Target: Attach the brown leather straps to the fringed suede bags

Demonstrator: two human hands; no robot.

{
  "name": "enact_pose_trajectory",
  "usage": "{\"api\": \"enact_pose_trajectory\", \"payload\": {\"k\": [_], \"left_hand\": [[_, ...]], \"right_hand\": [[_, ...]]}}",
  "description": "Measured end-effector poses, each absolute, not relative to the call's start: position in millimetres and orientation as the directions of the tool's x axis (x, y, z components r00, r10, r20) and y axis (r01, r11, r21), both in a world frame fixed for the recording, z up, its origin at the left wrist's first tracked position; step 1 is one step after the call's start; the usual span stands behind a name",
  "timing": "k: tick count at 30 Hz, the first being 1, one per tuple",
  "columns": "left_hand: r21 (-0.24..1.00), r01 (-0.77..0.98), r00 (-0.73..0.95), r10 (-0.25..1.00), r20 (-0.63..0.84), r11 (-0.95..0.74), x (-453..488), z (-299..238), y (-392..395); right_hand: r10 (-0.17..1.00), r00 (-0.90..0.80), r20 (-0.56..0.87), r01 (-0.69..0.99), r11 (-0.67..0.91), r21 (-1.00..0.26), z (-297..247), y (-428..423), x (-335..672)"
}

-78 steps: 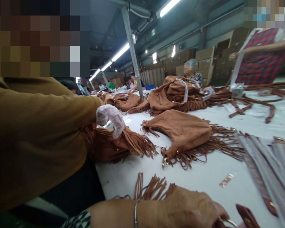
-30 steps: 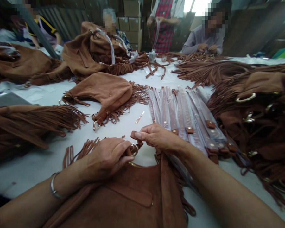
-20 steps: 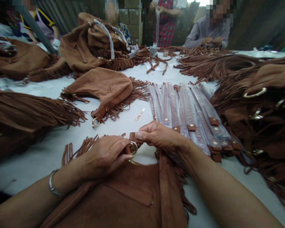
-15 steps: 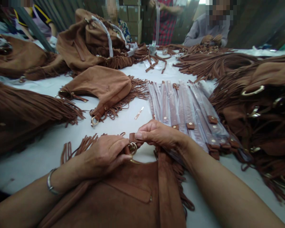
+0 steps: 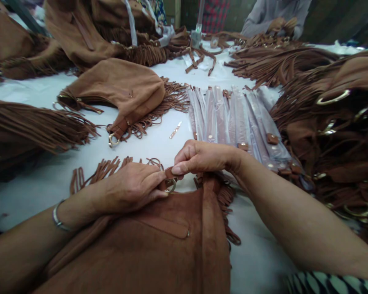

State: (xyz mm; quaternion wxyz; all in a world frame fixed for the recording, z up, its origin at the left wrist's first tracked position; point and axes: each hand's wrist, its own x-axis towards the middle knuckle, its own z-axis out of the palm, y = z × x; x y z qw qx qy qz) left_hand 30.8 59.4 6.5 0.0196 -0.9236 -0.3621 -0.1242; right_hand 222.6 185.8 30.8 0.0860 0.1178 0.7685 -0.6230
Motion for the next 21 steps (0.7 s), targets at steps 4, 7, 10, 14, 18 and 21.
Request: {"api": "enact_pose_trajectory", "payload": {"k": [4,7,10,14,18,21], "left_hand": [[0.005,0.676,0.718,0.661,0.216,-0.737,31,6,59],[-0.008,0.713,0.693,0.702,0.162,-0.702,33,6,60],[-0.022,0.746,0.662,0.738,0.128,-0.666,36,6,61],[0.018,0.786,0.601,0.77,0.213,-0.618,38,5,61],[0.055,0.794,0.576,0.779,0.248,-0.605,34,7,62],[0.076,0.806,0.556,0.796,0.238,-0.586,30,11,63]], "right_hand": [[0.023,-0.948,-0.319,0.312,0.278,-0.908,24,189,222],[0.086,-0.938,-0.337,0.345,0.337,-0.876,20,188,223],[0.142,-0.931,-0.336,0.365,0.346,-0.864,19,182,225],[0.224,-0.924,-0.31,0.36,0.242,-0.901,19,175,226],[0.22,-0.935,-0.277,0.322,0.203,-0.925,20,173,224],[0.198,-0.945,-0.262,0.296,0.171,-0.94,23,173,224]]}}
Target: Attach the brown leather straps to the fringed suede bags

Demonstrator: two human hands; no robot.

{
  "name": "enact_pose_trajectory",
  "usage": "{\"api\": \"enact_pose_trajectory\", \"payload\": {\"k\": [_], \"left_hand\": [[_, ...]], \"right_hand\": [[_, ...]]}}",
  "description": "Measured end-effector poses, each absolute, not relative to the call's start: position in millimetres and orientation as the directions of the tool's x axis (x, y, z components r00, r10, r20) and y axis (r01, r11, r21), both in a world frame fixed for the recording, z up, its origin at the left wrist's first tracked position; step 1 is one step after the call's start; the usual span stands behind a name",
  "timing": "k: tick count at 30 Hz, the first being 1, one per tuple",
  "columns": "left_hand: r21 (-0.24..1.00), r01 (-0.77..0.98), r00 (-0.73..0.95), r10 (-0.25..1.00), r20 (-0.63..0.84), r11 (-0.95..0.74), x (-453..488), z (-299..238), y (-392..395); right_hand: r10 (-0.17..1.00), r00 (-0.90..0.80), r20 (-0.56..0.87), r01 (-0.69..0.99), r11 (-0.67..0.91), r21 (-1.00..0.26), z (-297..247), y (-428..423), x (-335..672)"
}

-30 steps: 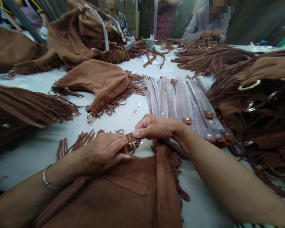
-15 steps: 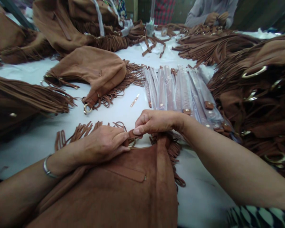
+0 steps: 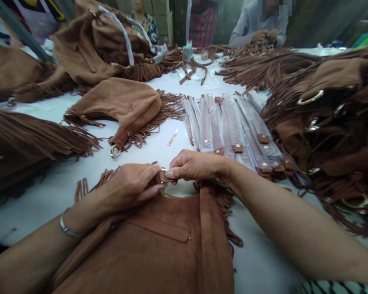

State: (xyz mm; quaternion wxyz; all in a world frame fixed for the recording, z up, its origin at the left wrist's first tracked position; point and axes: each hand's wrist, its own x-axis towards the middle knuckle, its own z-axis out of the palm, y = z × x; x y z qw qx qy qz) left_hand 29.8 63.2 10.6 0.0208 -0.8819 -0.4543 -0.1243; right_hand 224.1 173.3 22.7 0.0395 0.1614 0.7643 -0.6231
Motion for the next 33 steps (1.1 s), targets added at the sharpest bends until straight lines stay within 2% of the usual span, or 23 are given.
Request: {"api": "enact_pose_trajectory", "payload": {"k": [4,6,10,16,21,26,33], "left_hand": [[0.233,0.772,0.549,0.805,0.224,-0.591,27,15,62],[0.265,0.754,0.552,0.798,0.242,-0.601,26,15,62],[0.308,0.73,0.549,0.792,0.268,-0.61,24,14,62],[0.377,0.681,0.554,0.778,0.297,-0.628,21,14,63],[0.402,0.644,0.57,0.759,0.316,-0.651,20,16,64],[0.478,0.541,0.616,0.713,0.334,-0.691,19,17,63],[0.472,0.491,0.662,0.665,0.345,-0.733,18,18,62]], "right_hand": [[0.357,-0.899,-0.255,0.269,-0.012,-0.963,27,173,224],[0.381,-0.888,-0.258,0.254,-0.064,-0.965,27,171,222],[0.322,-0.91,-0.262,0.247,-0.085,-0.965,26,169,217],[0.329,-0.906,-0.266,0.242,-0.114,-0.964,21,172,216],[0.225,-0.924,-0.31,0.281,-0.152,-0.948,16,177,217],[0.112,-0.94,-0.323,0.295,-0.211,-0.932,14,180,216],[0.038,-0.932,-0.361,0.354,-0.122,-0.927,32,173,222]]}}
